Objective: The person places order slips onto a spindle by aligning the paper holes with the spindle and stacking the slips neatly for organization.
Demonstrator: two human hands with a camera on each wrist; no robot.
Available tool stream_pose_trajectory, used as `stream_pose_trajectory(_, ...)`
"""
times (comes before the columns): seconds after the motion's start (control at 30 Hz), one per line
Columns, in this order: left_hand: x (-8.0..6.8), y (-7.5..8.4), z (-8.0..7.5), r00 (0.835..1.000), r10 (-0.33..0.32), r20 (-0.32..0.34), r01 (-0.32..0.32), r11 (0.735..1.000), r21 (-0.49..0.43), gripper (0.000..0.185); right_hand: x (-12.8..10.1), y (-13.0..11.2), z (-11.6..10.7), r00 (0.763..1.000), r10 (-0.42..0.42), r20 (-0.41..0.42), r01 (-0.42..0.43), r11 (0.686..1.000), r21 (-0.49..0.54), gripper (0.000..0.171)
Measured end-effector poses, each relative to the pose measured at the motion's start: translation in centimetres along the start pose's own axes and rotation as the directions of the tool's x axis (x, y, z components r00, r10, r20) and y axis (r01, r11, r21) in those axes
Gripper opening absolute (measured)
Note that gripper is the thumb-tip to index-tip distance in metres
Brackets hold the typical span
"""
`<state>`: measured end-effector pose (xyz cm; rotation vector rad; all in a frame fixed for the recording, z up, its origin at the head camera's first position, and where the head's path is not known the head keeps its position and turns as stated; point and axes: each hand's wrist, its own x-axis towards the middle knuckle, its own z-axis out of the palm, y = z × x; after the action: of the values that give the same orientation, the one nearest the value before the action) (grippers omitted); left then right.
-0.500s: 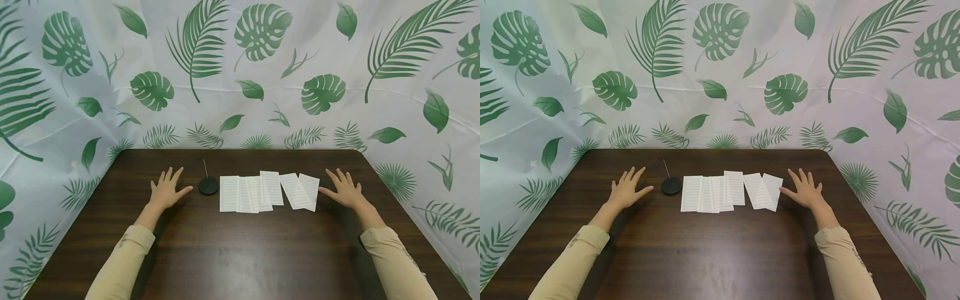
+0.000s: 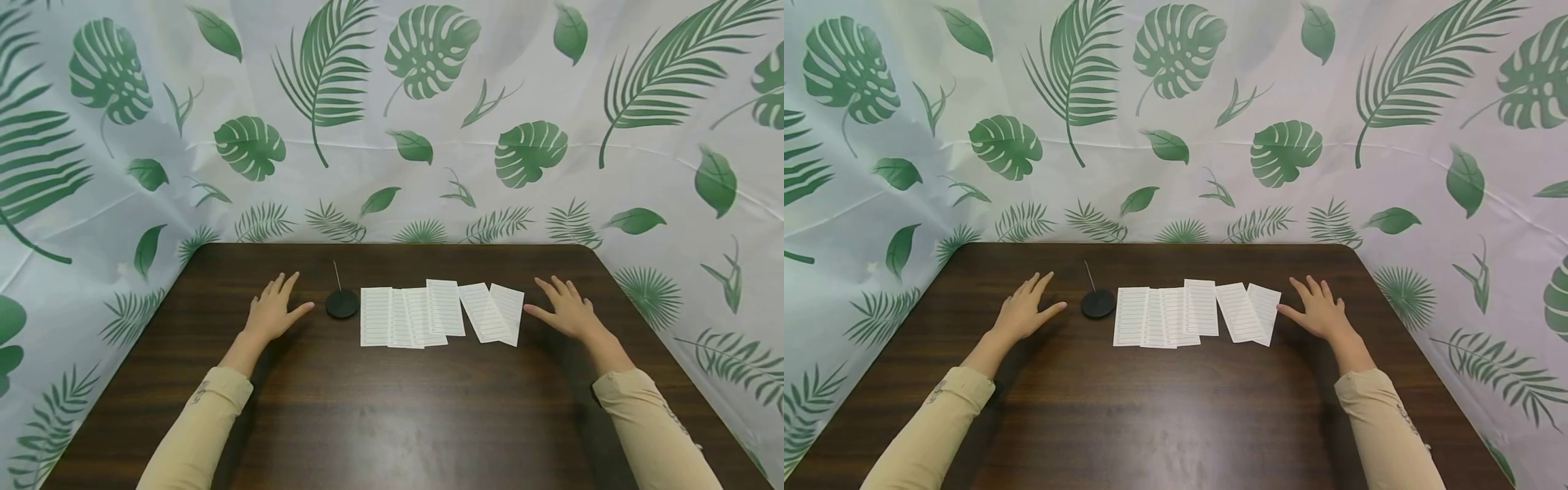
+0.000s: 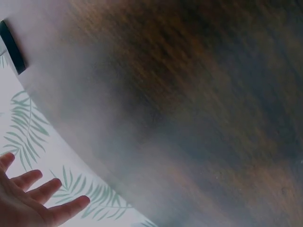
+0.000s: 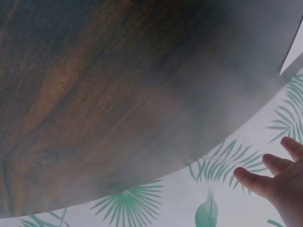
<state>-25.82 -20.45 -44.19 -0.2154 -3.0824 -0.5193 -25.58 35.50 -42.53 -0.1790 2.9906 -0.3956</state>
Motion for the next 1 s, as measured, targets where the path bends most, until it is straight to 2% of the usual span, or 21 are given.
stream_pose_trajectory(0.37, -0.6, -0.2, 0.0, 0.999, 0.037, -0.017, -0.037, 0.998, 0.043, 0.072, 0.5, -0.6, 0.7, 0.994, -0.088, -0.070, 0.082, 0.993, -0.082, 0.075)
stream_pose_trajectory(0.63, -0.2, 0.6, -0.2, 0.997, 0.072, -0.033, -0.069, 0.995, 0.076, 0.063, 0.5, -0.8, 0.9, 0.989, -0.125, -0.085, 0.117, 0.989, -0.088, 0.063)
stream_pose_trajectory(1.0, 0.6, 1.4, -0.2, 0.997, 0.078, 0.017, -0.079, 0.994, 0.073, 0.056, 1.0, -1.1, 0.9, 0.983, -0.170, -0.074, 0.164, 0.983, -0.082, 0.050)
